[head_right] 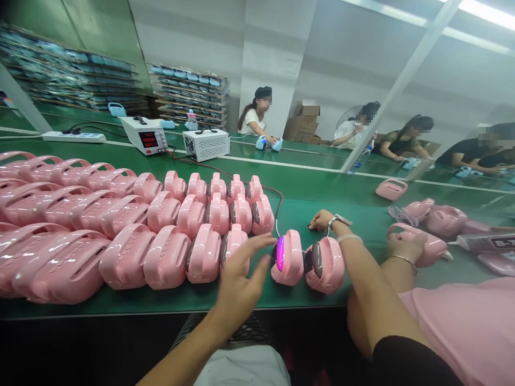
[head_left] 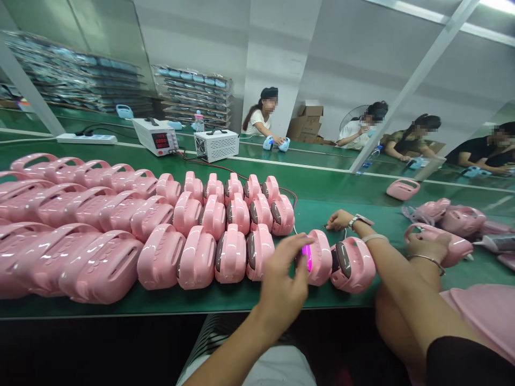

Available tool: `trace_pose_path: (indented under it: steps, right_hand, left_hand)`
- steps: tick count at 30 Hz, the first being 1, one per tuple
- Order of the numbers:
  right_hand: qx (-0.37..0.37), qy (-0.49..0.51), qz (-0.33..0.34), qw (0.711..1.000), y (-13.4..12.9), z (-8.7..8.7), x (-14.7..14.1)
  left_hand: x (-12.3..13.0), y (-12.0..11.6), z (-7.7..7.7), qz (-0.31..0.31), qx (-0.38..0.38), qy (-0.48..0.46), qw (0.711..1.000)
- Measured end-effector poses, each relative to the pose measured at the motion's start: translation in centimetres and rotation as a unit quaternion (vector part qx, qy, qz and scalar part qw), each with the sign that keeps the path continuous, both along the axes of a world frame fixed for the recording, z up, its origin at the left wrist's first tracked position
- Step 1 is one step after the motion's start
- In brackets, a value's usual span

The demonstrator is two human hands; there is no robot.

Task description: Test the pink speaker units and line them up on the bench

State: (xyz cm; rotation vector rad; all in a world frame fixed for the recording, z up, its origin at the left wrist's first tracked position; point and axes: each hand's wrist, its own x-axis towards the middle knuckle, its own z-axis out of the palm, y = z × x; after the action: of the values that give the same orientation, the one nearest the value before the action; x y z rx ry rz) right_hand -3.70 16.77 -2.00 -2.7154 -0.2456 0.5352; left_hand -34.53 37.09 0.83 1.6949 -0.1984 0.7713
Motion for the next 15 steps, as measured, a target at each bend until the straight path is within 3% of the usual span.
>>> trace_pose_path:
  steps: [2,4,6,10,15]
  right_hand:
    - [0.001,0.009,0.002,1.000,-0.1,0.0,0.0]
    - [-0.001,0.013,0.000,1.000,-0.1,0.0,0.0]
    - [-0.003,0.011,-0.004,1.000,-0.1,-0.1,0.0]
    - [-0.016,-0.011,-0.020,1.000,-0.1,0.0,-0.4]
    - [-0.026,-0.031,-0.033,0.999,0.3,0.4,-1.2]
  left_hand:
    - [-1.6,2.4,0.9,0.135,0.012,-0.039,0.990]
    - [-2.1,4.1,1.1,0.204,0.040,-0.001,0.978]
    - [-2.0,4.6,0.9,0.202,0.079,0.041,0.975]
    - [-1.5,3.1,-0.1,0.119,0.109,0.101,0.982]
    - [-1.9,2.1,-0.9,0.098,0.047,0.108,0.988]
